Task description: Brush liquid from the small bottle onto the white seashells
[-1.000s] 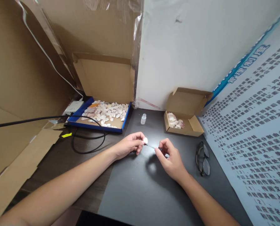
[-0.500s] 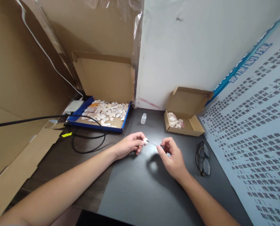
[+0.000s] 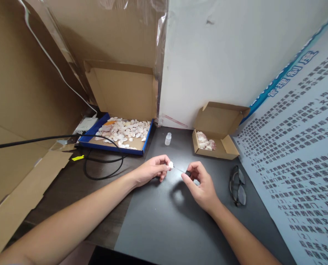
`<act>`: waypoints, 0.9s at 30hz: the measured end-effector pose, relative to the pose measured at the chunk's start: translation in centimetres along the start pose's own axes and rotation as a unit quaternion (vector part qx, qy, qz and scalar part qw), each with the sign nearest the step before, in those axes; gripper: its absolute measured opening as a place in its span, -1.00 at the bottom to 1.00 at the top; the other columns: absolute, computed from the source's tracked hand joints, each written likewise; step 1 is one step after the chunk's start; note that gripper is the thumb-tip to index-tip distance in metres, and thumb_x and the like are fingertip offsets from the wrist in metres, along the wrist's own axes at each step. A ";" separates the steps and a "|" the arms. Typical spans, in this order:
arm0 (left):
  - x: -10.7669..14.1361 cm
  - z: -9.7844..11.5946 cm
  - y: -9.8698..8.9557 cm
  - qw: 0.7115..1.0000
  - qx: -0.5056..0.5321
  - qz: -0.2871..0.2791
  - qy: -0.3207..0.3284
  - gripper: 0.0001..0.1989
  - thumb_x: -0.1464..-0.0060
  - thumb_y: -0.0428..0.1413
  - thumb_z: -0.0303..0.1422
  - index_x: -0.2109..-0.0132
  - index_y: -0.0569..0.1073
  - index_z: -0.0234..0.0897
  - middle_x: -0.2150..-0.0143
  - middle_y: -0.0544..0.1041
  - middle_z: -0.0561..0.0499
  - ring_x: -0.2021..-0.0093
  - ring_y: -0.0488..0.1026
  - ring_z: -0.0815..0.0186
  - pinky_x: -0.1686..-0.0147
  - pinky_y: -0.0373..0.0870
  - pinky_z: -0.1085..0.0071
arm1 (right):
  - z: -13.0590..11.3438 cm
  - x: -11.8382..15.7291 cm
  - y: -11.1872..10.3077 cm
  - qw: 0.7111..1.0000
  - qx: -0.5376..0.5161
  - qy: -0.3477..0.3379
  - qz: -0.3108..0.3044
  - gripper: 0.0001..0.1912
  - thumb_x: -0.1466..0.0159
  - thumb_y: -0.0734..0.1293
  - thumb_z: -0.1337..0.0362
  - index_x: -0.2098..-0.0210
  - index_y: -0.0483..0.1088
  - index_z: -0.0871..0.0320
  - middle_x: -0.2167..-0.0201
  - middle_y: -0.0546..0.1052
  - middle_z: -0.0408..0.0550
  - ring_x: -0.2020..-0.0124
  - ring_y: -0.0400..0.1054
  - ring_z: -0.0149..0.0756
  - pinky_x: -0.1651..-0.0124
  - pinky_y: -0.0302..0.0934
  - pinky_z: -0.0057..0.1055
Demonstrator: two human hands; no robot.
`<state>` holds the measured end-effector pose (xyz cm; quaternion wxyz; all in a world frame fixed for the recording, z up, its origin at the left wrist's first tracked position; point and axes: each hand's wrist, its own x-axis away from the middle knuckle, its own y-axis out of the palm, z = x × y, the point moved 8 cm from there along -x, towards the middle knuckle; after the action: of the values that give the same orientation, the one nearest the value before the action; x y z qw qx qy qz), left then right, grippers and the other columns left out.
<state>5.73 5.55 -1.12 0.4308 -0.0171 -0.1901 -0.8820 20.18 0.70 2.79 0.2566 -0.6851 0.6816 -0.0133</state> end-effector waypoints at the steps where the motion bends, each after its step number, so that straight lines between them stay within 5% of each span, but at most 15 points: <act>1: 0.0 0.0 0.0 1.000 -0.001 0.000 0.000 -0.74 0.03 0.27 -0.29 0.29 0.35 -0.28 0.47 0.36 0.15 0.57 0.29 0.51 0.52 0.22 0.52 | 0.0 0.0 0.0 1.000 -0.002 -0.001 -0.003 -0.84 -0.27 0.31 0.26 0.30 0.19 0.07 0.54 0.25 -0.28 0.56 0.15 -0.44 0.50 0.09 -0.50; 27: 0.1 0.2 0.0 1.000 0.021 0.001 -0.003 -0.79 0.03 0.24 -0.35 0.28 0.36 -0.30 0.41 0.41 0.11 0.57 0.29 0.51 0.52 0.24 0.50 | -0.2 -0.2 -0.7 0.998 0.046 0.008 0.034 -0.85 -0.26 0.29 0.25 0.34 0.18 0.08 0.55 0.23 -0.28 0.57 0.13 -0.44 0.50 0.09 -0.50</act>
<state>5.65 5.55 -0.93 0.4317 -0.0111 -0.2096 -0.8772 20.72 0.83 3.29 0.2831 -0.6486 0.7053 -0.0412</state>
